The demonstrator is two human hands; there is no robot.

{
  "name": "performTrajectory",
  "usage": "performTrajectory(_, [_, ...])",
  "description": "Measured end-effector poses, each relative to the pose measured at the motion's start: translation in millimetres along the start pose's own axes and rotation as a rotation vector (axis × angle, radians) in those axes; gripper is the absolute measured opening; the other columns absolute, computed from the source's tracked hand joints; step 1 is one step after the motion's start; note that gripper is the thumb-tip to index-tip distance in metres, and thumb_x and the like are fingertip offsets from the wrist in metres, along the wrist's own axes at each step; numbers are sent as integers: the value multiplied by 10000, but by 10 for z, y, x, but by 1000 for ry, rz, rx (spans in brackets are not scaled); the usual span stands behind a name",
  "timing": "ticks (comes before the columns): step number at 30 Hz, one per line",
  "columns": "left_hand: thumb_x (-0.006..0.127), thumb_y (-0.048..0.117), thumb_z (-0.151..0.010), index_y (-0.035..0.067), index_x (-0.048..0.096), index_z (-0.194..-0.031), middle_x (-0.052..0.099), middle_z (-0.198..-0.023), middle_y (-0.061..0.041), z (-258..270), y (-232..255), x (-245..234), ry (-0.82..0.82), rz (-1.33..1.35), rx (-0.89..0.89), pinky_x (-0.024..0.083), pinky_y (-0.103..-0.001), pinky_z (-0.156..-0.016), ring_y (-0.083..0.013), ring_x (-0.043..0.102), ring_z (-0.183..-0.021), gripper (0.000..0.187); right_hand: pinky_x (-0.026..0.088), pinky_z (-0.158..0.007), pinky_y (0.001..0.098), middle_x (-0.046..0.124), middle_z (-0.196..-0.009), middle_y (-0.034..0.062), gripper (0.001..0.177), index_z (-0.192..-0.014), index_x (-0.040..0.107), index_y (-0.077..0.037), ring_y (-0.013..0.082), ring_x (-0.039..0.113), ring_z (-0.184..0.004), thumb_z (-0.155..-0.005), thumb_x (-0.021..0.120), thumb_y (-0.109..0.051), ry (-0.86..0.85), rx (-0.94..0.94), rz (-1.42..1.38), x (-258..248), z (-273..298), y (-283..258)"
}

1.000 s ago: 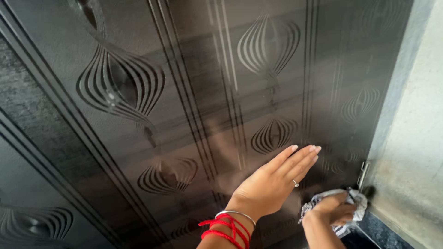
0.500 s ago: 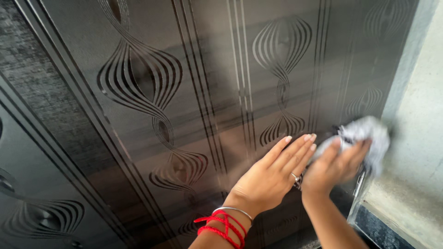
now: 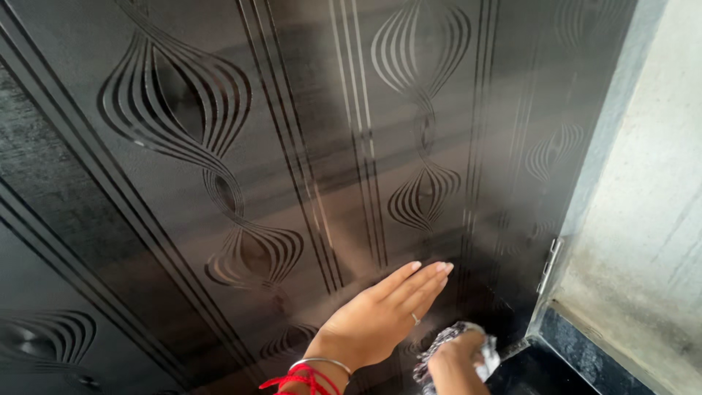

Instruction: The person wipes a dark metal door with a patterned cloth, moving from the upper surface down to the latch and handle area, then back up the door. The person uses one hand to hold the cloth and the other to stabilize the door or guide the cleaning motion.

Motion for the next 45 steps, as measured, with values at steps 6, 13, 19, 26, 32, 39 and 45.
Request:
performTrajectory(6, [427, 347, -983, 27, 370, -1566, 280, -1676, -75, -27, 71, 78, -28, -19, 17, 178, -367, -1245, -201, 225, -1541, 668, 432, -1060, 476, 502, -1459, 258, 595, -1435, 479, -20, 385, 535, -1282, -1025, 382, -439, 74, -166, 112, 207, -345, -574])
performTrajectory(13, [367, 405, -1018, 24, 340, -1576, 258, -1683, -86, -261, 405, 350, -45, -51, 41, 156, -382, -1258, -209, 197, -1549, 676, 426, -1063, 454, 474, -1491, 190, 644, -1459, 459, -45, 338, 521, -1296, -1021, 370, -509, 135, -372, 334, 325, -722, -1261])
performTrajectory(19, [369, 394, -992, 34, 332, -1576, 240, -1681, -84, -229, 496, 461, -80, -61, 101, 139, -386, -1251, -217, 186, -1541, 687, 485, -1066, 427, 566, -1461, 147, 663, -1444, 520, -83, 292, 599, -1268, -998, 346, -543, 82, -250, 188, 25, -910, -513])
performTrajectory(26, [353, 361, -1004, 12, 343, -1571, 260, -1676, -98, -6, 563, 459, -88, -55, 126, 128, -391, -1265, -209, 181, -1557, 666, 464, -984, 438, 420, -1494, 39, 655, -1471, 408, -212, 275, 539, -1231, -924, 359, -569, 99, 79, -66, -78, -783, 322])
performTrajectory(32, [399, 293, -972, -4, 335, -1573, 265, -1676, -109, 178, 370, 329, -89, 16, 93, 132, -385, -1262, -202, 202, -1549, 674, 505, -969, 391, 621, -1374, 109, 537, -1328, 585, -77, 258, 645, -1175, -952, 406, -416, 25, -225, 79, 189, -61, -321])
performTrajectory(39, [420, 284, -990, -11, 288, -1612, 251, -1699, -91, 425, -43, 15, -43, -5, -29, 164, -384, -1273, -201, 219, -1558, 700, 301, -1157, 504, 367, -1575, 254, 640, -1522, 347, 30, 389, 372, -1445, -1102, 365, -453, 15, -1103, 467, 734, 1577, -1703])
performTrajectory(45, [442, 266, -997, 0, 284, -1628, 246, -1709, -78, 523, -394, -216, -28, 24, -101, 169, -389, -1283, -196, 212, -1573, 703, 235, -1323, 538, 238, -1705, 295, 599, -1620, 286, 36, 419, 258, -1608, -1197, 350, -383, -223, -1664, 465, 598, 2466, -1274])
Point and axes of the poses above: each hand's wrist, its own z-axis away from the middle knuckle, its own x-axis out of the palm, y = z × x, the point moved 9 cm from there along -z, towards the middle knuckle
